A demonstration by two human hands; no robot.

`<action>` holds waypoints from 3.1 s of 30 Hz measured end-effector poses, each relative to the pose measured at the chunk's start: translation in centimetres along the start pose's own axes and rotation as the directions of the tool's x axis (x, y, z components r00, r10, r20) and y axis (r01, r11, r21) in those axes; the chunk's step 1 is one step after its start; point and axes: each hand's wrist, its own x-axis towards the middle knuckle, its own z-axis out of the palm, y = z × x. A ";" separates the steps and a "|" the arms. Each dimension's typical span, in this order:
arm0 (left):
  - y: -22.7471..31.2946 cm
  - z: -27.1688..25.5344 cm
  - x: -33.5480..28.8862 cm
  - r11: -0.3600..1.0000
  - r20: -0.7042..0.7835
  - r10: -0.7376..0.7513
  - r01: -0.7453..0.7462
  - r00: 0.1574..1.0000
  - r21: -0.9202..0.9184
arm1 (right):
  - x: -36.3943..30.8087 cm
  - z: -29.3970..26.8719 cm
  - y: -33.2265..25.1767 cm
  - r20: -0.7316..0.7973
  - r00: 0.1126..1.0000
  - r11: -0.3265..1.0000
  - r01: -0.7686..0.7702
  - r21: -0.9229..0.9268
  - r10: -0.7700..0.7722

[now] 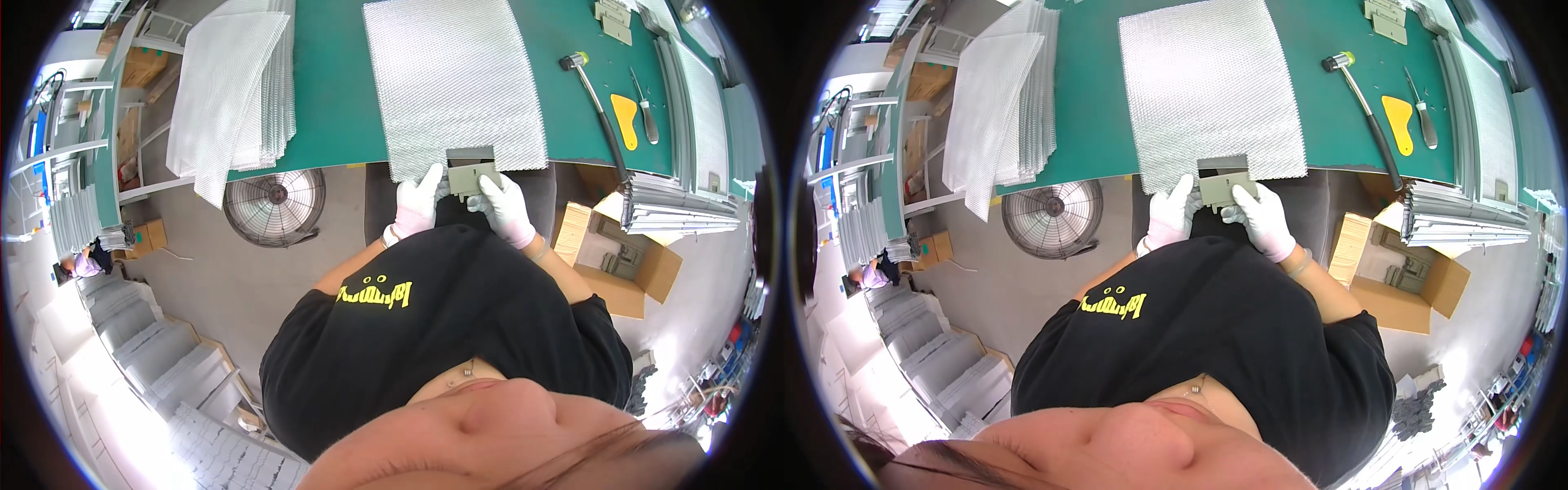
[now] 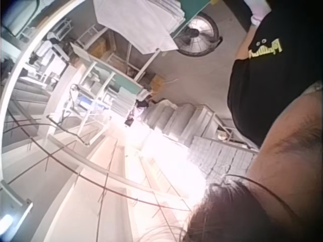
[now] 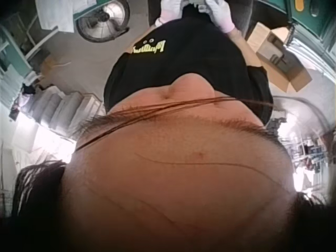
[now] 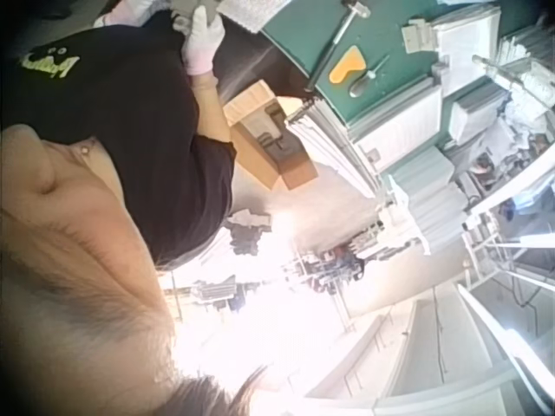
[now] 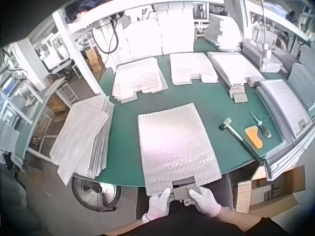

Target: The person assembles air filters by placing a mesh sheet on a table, attaching a plastic frame, and securing it with a power drill. They then use a yellow scraper to smooth the surface and stack the finished units. The process is repeated for multiple units.

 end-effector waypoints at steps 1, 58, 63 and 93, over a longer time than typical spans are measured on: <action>0.1 0.1 0.0 1.000 -0.012 -0.001 0.001 1.000 0.029 | 0.0 0.0 0.1 0.000 1.000 1.000 0.002 0.004 -0.002; 13.2 10.0 8.2 -0.413 0.944 -0.063 -0.869 0.325 0.272 | 0.9 2.2 0.8 0.009 0.964 0.946 0.264 -0.190 -0.267; 7.1 11.1 8.0 -0.560 0.912 -0.158 -0.795 0.378 0.232 | -0.6 -0.3 2.0 -0.391 0.827 0.910 0.404 -0.089 -0.405; 11.7 13.7 10.7 -0.641 0.950 -0.265 -0.766 0.163 -0.047 | -2.6 -15.4 -9.9 -0.174 0.797 -0.088 -0.273 -0.958 -0.579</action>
